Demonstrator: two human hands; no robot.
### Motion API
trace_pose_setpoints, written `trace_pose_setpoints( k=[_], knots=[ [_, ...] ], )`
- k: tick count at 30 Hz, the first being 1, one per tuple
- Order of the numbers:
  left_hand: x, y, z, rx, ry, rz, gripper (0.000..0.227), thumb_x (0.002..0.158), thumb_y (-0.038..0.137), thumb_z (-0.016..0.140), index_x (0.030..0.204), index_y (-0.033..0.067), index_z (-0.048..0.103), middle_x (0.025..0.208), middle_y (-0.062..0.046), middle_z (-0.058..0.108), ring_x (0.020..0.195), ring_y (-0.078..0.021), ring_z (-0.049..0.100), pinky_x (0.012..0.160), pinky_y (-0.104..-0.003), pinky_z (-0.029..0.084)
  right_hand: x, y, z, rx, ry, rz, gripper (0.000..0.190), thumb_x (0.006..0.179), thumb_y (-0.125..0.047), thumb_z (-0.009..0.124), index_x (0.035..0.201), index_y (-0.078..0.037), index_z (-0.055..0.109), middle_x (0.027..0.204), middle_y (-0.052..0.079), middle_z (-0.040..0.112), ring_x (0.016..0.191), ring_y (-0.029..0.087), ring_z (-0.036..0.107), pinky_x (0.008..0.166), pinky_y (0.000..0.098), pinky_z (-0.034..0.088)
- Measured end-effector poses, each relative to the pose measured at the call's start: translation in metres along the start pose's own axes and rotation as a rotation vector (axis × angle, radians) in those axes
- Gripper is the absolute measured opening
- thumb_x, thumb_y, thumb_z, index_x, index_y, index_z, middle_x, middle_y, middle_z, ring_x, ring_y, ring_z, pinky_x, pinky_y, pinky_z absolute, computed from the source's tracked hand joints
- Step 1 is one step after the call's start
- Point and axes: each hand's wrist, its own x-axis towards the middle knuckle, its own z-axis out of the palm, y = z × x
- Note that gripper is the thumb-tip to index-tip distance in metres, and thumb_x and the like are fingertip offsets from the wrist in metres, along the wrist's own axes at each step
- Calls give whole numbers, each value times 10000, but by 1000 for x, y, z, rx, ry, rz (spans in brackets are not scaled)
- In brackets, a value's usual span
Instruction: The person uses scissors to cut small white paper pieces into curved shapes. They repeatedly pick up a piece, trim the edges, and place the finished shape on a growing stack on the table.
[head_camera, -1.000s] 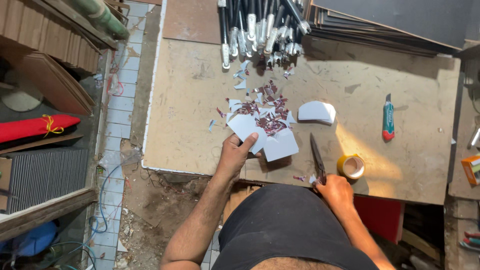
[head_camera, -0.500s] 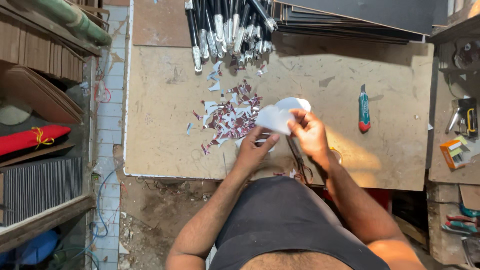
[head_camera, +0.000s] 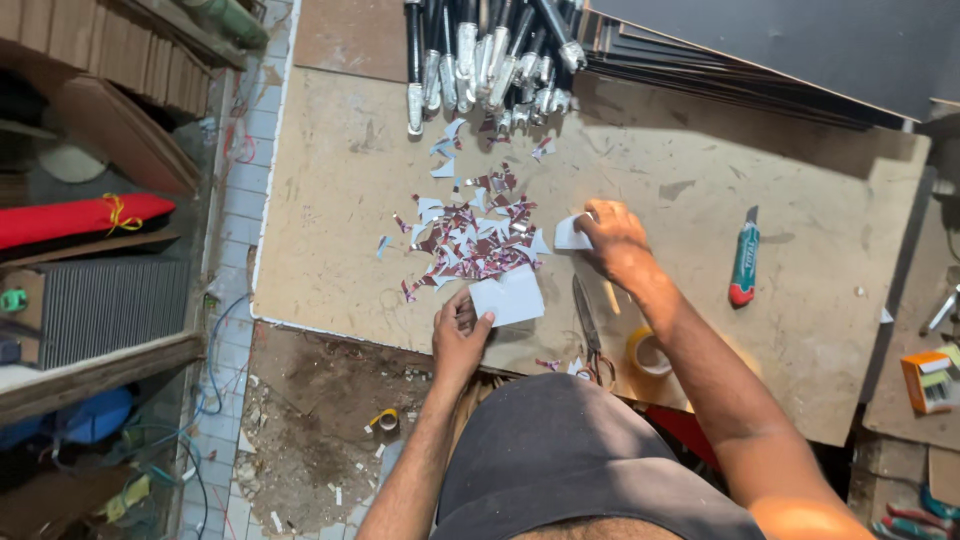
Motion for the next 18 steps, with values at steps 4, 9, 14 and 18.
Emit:
trace_pose_setpoints(
  k=[4, 9, 14, 18],
  knots=[
    [2, -7, 6, -94, 21, -54, 637, 858, 185, 786, 1396, 6, 495, 1335, -170, 619, 1203, -251, 659, 958, -360, 585, -10, 16, -4, -51, -40, 3, 386, 786, -123, 828, 1137, -150, 670, 1354, 77, 618, 1295, 326, 559, 1052, 449, 486],
    [12, -12, 8, 112, -14, -52, 729, 868, 267, 788, 1453, -26, 466, 1313, -191, 641, 1183, -272, 672, 988, -378, 543, -16, -8, -17, -203, 233, -117, 601, 493, -350, 874, 1016, -118, 689, 1263, 228, 629, 1175, 407, 574, 942, 511, 463],
    [16, -24, 9, 317, -6, -9, 640, 912, 323, 717, 1424, -27, 558, 1273, -226, 613, 1174, -322, 620, 986, -401, 502, -45, -79, 0, 285, 127, 152, 289, 891, -226, 818, 1084, -28, 732, 1157, 233, 661, 1135, 393, 607, 985, 480, 484],
    [20, -34, 11, 363, 3, 38, 618, 934, 320, 705, 1415, -39, 558, 1290, -237, 593, 1197, -349, 603, 999, -407, 494, -58, -118, 6, 396, 54, 103, 485, 851, -202, 813, 1221, 80, 675, 1154, 291, 640, 1077, 448, 608, 909, 485, 499]
  ],
)
